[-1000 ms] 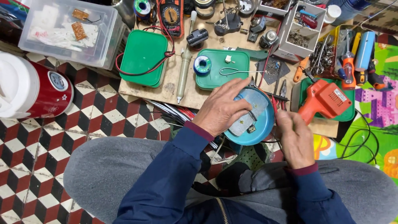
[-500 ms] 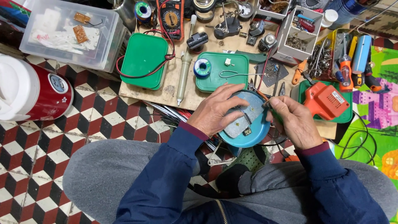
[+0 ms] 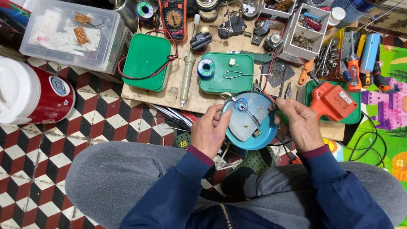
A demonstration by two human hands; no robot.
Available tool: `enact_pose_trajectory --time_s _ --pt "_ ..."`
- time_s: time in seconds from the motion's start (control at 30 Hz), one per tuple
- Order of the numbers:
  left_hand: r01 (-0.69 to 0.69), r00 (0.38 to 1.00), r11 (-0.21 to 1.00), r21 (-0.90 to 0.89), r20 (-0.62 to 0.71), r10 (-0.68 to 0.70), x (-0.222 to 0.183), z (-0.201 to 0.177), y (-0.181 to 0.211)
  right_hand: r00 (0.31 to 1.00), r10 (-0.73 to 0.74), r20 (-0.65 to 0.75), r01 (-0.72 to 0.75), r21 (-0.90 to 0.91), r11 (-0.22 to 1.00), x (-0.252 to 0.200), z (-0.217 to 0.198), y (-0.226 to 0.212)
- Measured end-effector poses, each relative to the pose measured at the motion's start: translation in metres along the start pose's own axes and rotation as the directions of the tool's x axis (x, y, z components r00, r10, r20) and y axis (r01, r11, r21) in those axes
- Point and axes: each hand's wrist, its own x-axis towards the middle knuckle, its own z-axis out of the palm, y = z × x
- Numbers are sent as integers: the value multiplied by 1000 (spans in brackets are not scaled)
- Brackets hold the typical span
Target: The person is repairing a lamp by organizing a bundle of wires, stripping them, and soldering them to the lamp base before testing the connection.
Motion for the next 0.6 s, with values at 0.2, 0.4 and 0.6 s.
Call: enact_pose_trajectory --time_s 0.2,0.4,0.6 --pt "-65 995 997 32 73 62 17 -11 19 999 -35 40 46 -326 944 -4 -4 -2" --pt "-83 985 993 80 155 70 36 -8 13 988 -79 133 139 -538 831 -11 -2 -13" --pt "-102 976 995 6 195 99 32 -12 22 995 -47 86 90 -619 780 -15 1 -10"
